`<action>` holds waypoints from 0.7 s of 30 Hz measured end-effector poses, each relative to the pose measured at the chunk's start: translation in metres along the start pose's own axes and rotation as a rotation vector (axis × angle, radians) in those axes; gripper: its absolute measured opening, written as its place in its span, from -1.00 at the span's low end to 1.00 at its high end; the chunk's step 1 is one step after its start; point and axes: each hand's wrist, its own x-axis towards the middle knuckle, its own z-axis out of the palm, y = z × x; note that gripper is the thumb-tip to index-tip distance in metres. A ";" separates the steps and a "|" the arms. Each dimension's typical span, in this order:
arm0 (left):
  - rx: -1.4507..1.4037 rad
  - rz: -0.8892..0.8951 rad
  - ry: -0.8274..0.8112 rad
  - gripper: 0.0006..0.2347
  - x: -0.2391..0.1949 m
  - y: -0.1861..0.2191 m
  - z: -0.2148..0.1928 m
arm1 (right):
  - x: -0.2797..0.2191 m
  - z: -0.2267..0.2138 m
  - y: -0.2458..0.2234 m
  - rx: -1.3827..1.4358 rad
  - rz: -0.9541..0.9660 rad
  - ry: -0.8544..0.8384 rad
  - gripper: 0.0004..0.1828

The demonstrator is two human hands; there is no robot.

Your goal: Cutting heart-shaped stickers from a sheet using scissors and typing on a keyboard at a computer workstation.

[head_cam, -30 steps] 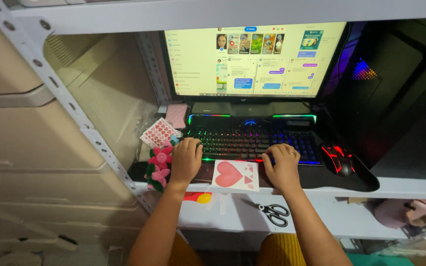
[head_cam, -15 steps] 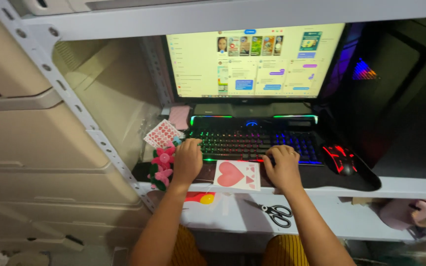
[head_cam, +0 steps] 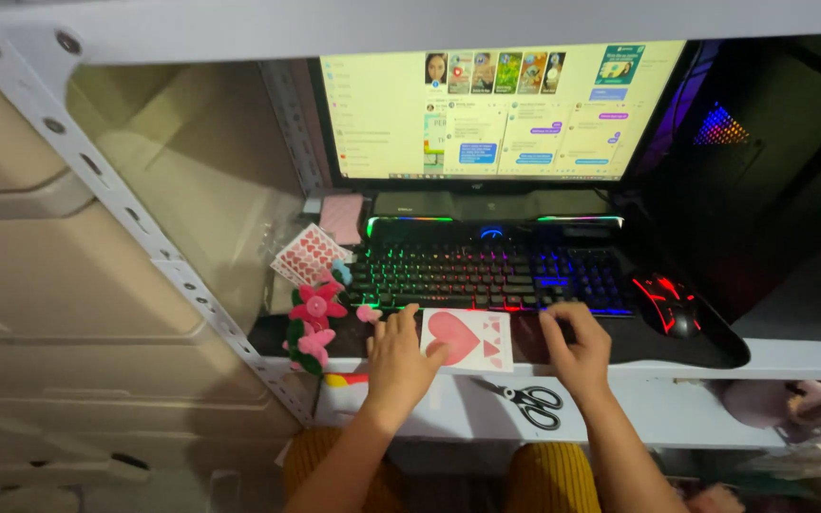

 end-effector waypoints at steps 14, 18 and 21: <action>-0.158 0.076 0.057 -0.50 -0.003 -0.018 0.028 | -0.018 0.015 -0.044 -0.300 -0.086 -0.467 -0.62; -0.048 0.212 0.259 -0.57 0.014 -0.050 0.019 | -0.017 0.042 -0.045 -0.472 -0.096 -0.576 -0.34; 0.113 0.078 0.484 -0.64 0.067 -0.122 0.003 | -0.015 0.048 -0.051 -0.474 0.026 -0.604 -0.35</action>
